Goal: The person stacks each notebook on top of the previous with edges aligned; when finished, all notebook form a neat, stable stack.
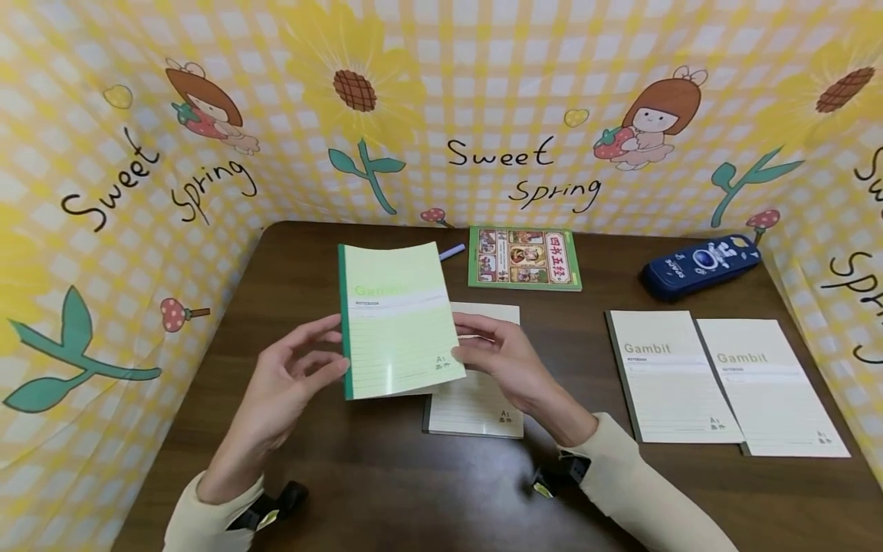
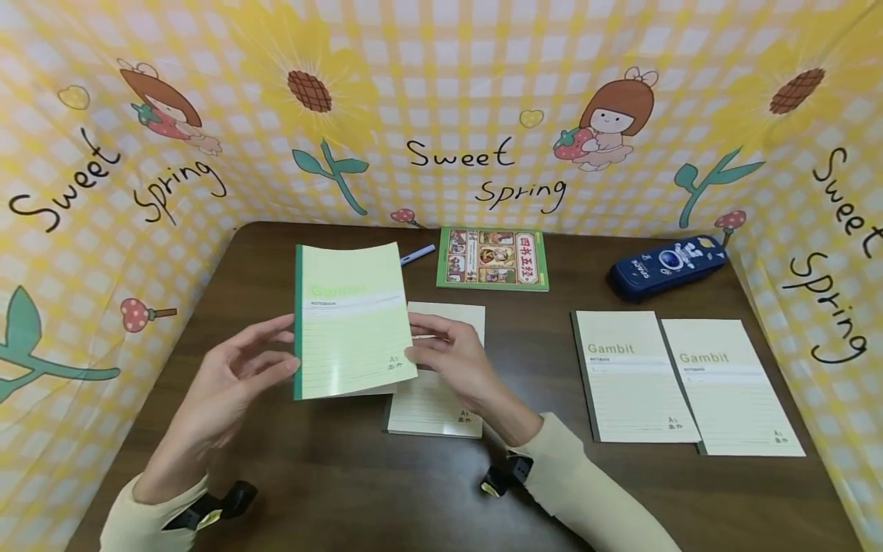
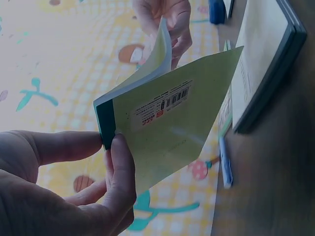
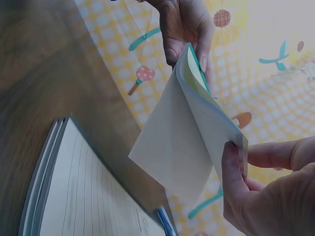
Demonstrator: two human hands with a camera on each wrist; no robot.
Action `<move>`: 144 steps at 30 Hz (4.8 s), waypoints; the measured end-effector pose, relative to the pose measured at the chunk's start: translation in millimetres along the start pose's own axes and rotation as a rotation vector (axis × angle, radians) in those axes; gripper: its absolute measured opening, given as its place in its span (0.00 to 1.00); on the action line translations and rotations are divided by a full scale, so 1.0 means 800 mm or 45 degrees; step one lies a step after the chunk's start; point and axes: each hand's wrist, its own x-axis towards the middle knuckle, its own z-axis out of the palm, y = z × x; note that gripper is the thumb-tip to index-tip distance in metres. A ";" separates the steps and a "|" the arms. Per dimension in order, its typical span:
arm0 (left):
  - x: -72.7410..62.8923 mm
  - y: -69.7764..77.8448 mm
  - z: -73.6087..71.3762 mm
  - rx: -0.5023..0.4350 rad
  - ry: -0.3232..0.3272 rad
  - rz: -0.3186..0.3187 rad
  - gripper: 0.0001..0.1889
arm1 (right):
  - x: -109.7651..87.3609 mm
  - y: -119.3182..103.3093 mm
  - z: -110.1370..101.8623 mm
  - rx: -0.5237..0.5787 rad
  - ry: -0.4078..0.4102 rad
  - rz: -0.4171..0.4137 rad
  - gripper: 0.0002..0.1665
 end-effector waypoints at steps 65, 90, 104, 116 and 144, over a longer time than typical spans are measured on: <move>0.035 -0.092 0.125 0.237 -0.233 -0.272 0.27 | -0.082 0.088 -0.091 -0.749 0.314 0.056 0.27; 0.042 -0.078 0.136 0.637 -0.223 -0.041 0.30 | -0.096 0.076 -0.119 -0.600 0.223 0.129 0.28; 0.085 -0.040 0.172 0.920 -0.479 0.389 0.33 | -0.134 0.071 -0.169 -0.820 0.333 0.018 0.28; 0.115 -0.013 0.236 1.081 -1.064 0.746 0.35 | -0.181 0.061 -0.218 -1.140 0.629 -0.120 0.25; 0.088 -0.012 0.430 1.817 -1.584 0.876 0.40 | -0.264 0.099 -0.278 -1.409 0.496 0.062 0.41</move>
